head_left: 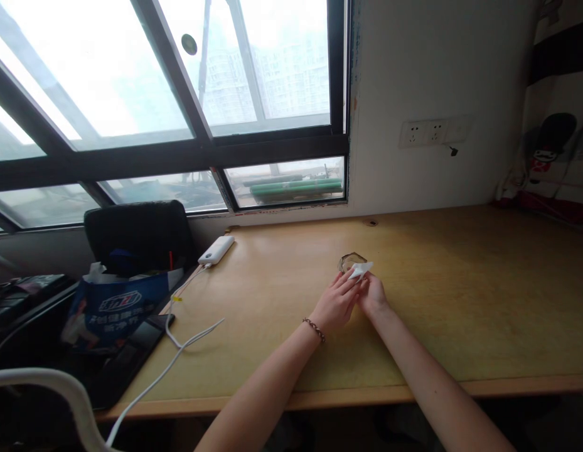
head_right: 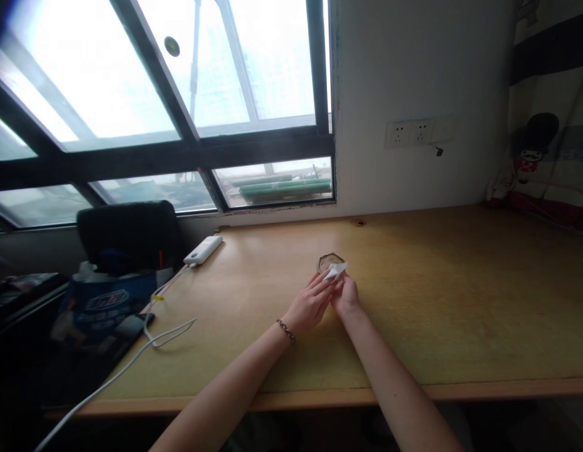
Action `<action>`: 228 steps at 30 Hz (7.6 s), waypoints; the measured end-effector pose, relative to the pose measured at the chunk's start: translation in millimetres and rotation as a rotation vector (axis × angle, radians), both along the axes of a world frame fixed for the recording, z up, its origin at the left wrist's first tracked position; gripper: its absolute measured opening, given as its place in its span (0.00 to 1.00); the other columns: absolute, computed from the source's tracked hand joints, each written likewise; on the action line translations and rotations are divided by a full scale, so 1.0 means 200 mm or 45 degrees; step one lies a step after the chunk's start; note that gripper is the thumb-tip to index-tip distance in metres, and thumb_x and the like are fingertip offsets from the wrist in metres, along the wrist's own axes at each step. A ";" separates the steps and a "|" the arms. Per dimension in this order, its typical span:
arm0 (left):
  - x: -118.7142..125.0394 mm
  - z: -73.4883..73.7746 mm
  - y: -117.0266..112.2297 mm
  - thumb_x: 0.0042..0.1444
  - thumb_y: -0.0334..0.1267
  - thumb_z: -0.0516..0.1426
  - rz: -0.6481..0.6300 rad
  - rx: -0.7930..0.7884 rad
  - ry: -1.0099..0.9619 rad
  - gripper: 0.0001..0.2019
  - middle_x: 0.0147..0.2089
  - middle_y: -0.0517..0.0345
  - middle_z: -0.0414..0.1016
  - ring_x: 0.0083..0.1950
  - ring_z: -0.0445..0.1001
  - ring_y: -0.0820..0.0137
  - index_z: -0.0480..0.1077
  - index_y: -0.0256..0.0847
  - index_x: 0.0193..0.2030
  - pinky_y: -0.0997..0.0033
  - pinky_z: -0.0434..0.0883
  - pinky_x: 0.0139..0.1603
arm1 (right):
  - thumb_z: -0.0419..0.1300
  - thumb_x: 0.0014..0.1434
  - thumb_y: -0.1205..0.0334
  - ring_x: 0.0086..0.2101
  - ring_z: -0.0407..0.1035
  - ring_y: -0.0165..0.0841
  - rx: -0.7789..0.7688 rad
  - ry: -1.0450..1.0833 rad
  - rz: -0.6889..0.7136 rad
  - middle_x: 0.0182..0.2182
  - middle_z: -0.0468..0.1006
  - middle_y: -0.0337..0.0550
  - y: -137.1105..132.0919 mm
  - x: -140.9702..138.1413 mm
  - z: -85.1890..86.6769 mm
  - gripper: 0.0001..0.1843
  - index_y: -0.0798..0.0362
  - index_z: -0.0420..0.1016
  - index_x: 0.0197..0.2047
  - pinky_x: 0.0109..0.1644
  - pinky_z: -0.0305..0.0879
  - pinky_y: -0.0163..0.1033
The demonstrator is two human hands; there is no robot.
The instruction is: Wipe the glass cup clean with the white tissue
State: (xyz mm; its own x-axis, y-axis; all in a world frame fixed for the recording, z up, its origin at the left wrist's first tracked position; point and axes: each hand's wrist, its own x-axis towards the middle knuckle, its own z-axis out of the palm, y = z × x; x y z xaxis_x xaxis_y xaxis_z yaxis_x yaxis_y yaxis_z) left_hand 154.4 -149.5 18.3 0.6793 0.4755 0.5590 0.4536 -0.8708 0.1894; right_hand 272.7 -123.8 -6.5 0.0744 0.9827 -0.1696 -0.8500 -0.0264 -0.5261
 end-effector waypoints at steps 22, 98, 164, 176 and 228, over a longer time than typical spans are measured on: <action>-0.07 -0.07 0.16 0.57 0.43 0.44 0.268 -0.750 -0.993 0.18 0.51 0.52 0.67 0.52 0.64 0.65 0.64 0.38 0.50 0.64 0.60 0.53 | 0.55 0.52 0.57 0.24 0.72 0.32 0.048 -0.312 0.161 0.30 0.76 0.43 -0.07 -0.05 0.07 0.10 0.54 0.63 0.35 0.30 0.71 0.44; -0.10 -0.21 0.24 0.39 0.36 0.62 0.273 -1.632 -1.593 0.17 0.30 0.56 0.71 0.28 0.72 0.70 0.64 0.35 0.37 0.73 0.72 0.22 | 0.56 0.50 0.68 0.35 0.64 0.33 -0.072 -2.815 -0.190 0.36 0.69 0.50 0.54 1.30 -0.12 0.03 0.59 0.69 0.30 0.39 0.56 0.36; -0.10 -0.15 0.23 0.43 0.48 0.58 0.156 -1.754 -1.375 0.19 0.29 0.52 0.72 0.26 0.71 0.73 0.67 0.34 0.37 0.74 0.71 0.26 | 0.63 0.39 0.51 0.23 0.66 0.32 0.159 -0.988 -0.053 0.24 0.76 0.43 0.01 0.20 -0.08 0.18 0.58 0.75 0.28 0.26 0.61 0.36; -0.10 -0.15 0.22 0.39 0.36 0.61 -0.006 -1.957 -1.212 0.13 0.30 0.52 0.72 0.28 0.71 0.72 0.69 0.32 0.33 0.74 0.70 0.27 | 0.63 0.38 0.51 0.24 0.68 0.34 0.155 -0.832 0.002 0.24 0.76 0.42 0.00 0.18 -0.02 0.18 0.56 0.74 0.30 0.28 0.62 0.37; -0.12 -0.04 0.15 0.34 0.34 0.64 -0.266 -2.030 -0.643 0.18 0.26 0.56 0.69 0.23 0.67 0.79 0.69 0.29 0.35 0.79 0.66 0.26 | 0.57 0.38 0.65 0.16 0.54 0.23 0.559 -1.229 0.027 0.18 0.62 0.34 -0.07 0.25 0.02 0.10 0.52 0.56 0.17 0.18 0.51 0.30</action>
State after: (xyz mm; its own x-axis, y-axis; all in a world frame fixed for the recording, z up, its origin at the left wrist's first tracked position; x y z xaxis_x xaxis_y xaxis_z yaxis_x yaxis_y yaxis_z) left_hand 129.6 -120.2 9.9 0.7152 0.6724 -0.1907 -0.0131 0.2857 0.9582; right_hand 323.1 -137.1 -2.4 -0.0298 0.9462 0.3221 -0.0682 0.3196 -0.9451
